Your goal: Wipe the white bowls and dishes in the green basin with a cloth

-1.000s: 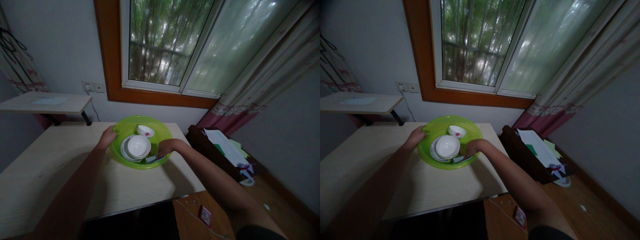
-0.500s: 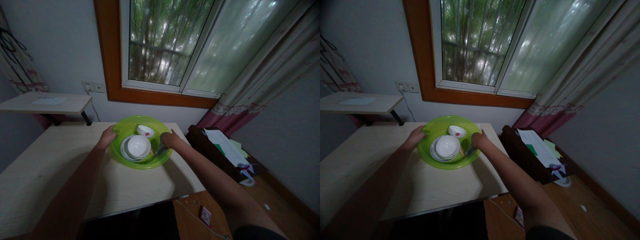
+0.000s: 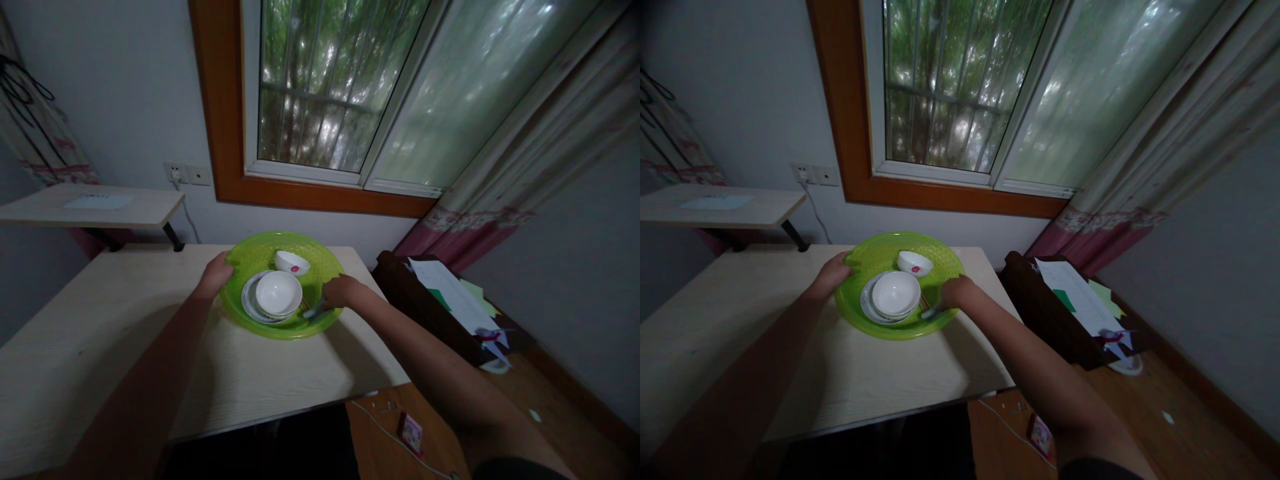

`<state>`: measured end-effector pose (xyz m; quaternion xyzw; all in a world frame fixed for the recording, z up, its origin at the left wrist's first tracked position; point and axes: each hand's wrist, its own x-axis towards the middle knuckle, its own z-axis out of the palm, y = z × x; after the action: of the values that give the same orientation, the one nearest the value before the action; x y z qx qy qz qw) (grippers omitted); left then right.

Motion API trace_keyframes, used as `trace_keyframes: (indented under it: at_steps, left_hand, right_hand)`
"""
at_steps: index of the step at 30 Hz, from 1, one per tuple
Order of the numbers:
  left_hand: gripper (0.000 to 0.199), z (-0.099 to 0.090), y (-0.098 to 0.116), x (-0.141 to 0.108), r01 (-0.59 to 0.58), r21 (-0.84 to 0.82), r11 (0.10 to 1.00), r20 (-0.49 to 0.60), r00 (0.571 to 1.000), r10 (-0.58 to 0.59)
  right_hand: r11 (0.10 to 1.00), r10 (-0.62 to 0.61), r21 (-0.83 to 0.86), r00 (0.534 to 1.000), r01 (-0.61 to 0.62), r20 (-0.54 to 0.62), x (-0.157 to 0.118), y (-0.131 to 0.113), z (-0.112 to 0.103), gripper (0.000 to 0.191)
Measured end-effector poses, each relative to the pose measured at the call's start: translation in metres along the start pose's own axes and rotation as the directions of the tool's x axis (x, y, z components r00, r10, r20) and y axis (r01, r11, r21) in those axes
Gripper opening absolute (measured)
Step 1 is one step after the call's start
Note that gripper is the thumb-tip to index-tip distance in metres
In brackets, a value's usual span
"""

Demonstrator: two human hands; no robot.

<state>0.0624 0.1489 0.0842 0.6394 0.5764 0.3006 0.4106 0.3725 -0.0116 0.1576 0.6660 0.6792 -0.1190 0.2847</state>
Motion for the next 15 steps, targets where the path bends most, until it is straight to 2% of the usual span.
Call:
trace_keyframes:
  at_steps: [3,5,7,9,11,13,15]
  left_hand:
    - [0.073,-0.001,0.0,-0.001,0.001,-0.014,1.0,0.003,1.0,-0.001]
    - [0.072,-0.001,-0.001,-0.001,0.003,-0.019,1.0,0.002,1.0,-0.003]
    - [0.072,-0.001,-0.001,-0.001,0.004,-0.017,1.0,-0.003,1.0,-0.004]
    - [0.073,-0.001,-0.001,-0.001,0.002,-0.016,1.0,-0.005,1.0,-0.002]
    - [0.073,-0.001,-0.001,-0.001,-0.007,-0.024,1.0,-0.003,1.0,0.007]
    - [0.075,-0.001,-0.002,0.0,-0.015,-0.038,0.999,0.006,1.0,0.015]
    - [0.076,-0.001,-0.003,0.0,-0.018,-0.049,0.999,0.012,1.0,0.019]
  right_hand:
    - [0.987,-0.148,0.081,0.981,0.138,0.123,-0.011,-0.005,-0.01,0.047]
    - [0.972,-0.218,0.126,0.963,0.199,0.157,-0.015,-0.006,-0.014,0.046]
    - [0.966,-0.236,0.144,0.958,0.214,0.162,-0.015,-0.003,-0.016,0.043]
    - [0.977,-0.193,0.124,0.968,0.175,0.157,-0.011,0.002,-0.015,0.041]
    - [0.994,-0.099,0.062,0.987,0.092,0.123,-0.003,0.007,-0.012,0.04]
    - [1.0,-0.008,0.002,0.999,0.007,0.046,0.007,0.013,-0.007,0.037]
    - [0.999,0.031,-0.025,0.998,-0.032,-0.062,0.018,0.019,0.001,0.033]
